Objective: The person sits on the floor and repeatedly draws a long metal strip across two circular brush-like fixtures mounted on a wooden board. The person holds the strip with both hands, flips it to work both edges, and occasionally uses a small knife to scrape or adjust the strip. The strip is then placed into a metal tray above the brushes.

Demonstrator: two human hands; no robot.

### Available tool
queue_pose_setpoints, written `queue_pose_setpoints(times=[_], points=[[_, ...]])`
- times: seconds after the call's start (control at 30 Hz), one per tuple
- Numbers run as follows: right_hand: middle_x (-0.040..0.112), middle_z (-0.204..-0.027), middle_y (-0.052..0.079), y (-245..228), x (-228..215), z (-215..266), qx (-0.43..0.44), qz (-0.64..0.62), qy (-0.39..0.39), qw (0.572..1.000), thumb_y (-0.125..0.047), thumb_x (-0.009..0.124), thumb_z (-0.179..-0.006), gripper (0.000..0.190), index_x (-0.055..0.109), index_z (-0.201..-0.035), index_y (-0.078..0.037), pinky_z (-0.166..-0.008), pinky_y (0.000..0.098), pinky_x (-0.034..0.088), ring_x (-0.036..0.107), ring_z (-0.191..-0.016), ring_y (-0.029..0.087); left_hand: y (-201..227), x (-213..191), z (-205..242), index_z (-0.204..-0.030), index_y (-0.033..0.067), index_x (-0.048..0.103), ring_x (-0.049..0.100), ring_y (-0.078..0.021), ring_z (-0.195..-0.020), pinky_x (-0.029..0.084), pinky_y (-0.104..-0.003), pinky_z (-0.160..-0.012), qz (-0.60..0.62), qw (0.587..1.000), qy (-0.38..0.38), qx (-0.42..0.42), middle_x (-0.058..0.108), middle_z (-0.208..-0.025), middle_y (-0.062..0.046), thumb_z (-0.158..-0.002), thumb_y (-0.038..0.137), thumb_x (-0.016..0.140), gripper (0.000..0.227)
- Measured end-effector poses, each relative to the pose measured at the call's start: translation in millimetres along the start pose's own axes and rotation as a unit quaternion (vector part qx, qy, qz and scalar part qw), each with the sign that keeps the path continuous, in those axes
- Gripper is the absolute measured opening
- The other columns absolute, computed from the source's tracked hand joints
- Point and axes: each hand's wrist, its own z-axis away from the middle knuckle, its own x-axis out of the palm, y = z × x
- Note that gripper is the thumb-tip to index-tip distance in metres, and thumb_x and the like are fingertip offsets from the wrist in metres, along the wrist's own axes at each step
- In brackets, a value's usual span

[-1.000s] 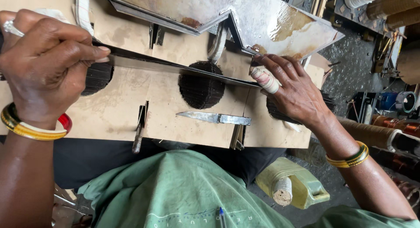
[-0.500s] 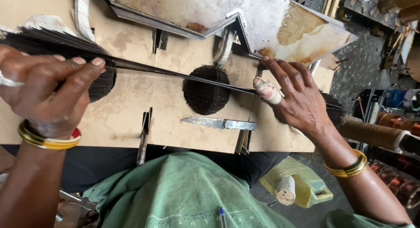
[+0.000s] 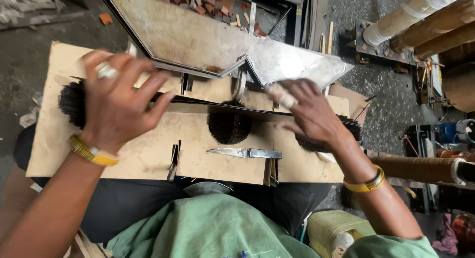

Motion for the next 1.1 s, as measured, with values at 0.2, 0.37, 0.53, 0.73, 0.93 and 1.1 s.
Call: queue_pose_setpoints(times=[0.2, 0.37, 0.53, 0.73, 0.93, 1.1], points=[[0.045, -0.145, 0.037, 36.2, 17.1, -72.2, 0.052, -0.010, 0.140, 0.989, -0.038, 0.092, -0.079, 0.108, 0.028, -0.161, -0.006, -0.111, 0.0530, 0.039, 0.045, -0.132, 0.053, 21.9, 111.3, -112.7, -0.148, -0.0026, 0.049, 0.057, -0.0364, -0.125, 0.036, -0.052, -0.106, 0.039, 0.995, -0.081, 0.047, 0.056, -0.137, -0.023, -0.067, 0.061, 0.086, 0.110], [0.054, -0.129, 0.026, 56.4, 46.0, -108.1, 0.154, -0.014, 0.067, 0.986, -0.045, 0.096, -0.074, 0.117, 0.025, -0.158, -0.002, -0.108, 0.0511, 0.043, 0.053, -0.121, 0.043, 20.2, 167.4, -128.9, -0.143, -0.0042, 0.050, 0.056, -0.0378, -0.123, 0.035, -0.054, -0.109, 0.057, 0.975, -0.214, -0.003, 0.051, -0.135, -0.023, -0.058, 0.054, 0.094, 0.112], [0.053, -0.122, 0.028, 41.9, 57.5, -109.4, 0.164, 0.026, 0.064, 0.984, -0.041, 0.095, -0.067, 0.123, 0.023, -0.156, 0.002, -0.101, 0.0506, 0.048, 0.054, -0.112, 0.044, 19.5, 167.9, -121.7, -0.130, -0.0043, 0.058, 0.057, -0.0395, -0.119, 0.033, -0.056, -0.109, 0.083, 0.982, -0.171, -0.007, 0.051, -0.127, -0.023, -0.057, 0.048, 0.094, 0.097], [0.053, -0.114, 0.033, 30.7, 45.4, -119.0, 0.131, 0.070, 0.019, 0.989, -0.042, 0.090, -0.072, 0.122, 0.017, -0.156, 0.007, -0.096, 0.0534, 0.051, 0.056, -0.106, 0.047, 19.0, 169.7, -124.2, -0.119, -0.0015, 0.065, 0.060, -0.0397, -0.114, 0.037, -0.056, -0.100, 0.080, 0.987, -0.135, 0.010, 0.053, -0.124, -0.022, -0.054, 0.048, 0.094, 0.087], [0.056, -0.107, 0.034, 29.2, 39.5, -110.6, 0.098, 0.056, 0.053, 0.992, -0.037, 0.081, -0.079, 0.114, 0.013, -0.163, -0.003, -0.092, 0.0550, 0.052, 0.060, -0.099, 0.049, 16.3, 167.9, -129.1, -0.110, -0.0016, 0.069, 0.064, -0.0381, -0.105, 0.042, -0.054, -0.097, 0.120, 0.978, -0.168, -0.004, 0.056, -0.118, -0.021, -0.063, 0.050, 0.090, 0.073], [0.058, -0.097, 0.037, 20.4, 34.9, -115.5, 0.062, 0.099, 0.035, 0.992, -0.038, 0.074, -0.083, 0.111, 0.008, -0.164, -0.001, -0.085, 0.0561, 0.055, 0.062, -0.088, 0.053, 14.5, 175.0, -130.1, -0.108, -0.0015, 0.070, 0.063, -0.0381, -0.110, 0.041, -0.056, -0.099, 0.113, 0.981, -0.157, -0.003, 0.057, -0.121, -0.021, -0.059, 0.052, 0.089, 0.075]])
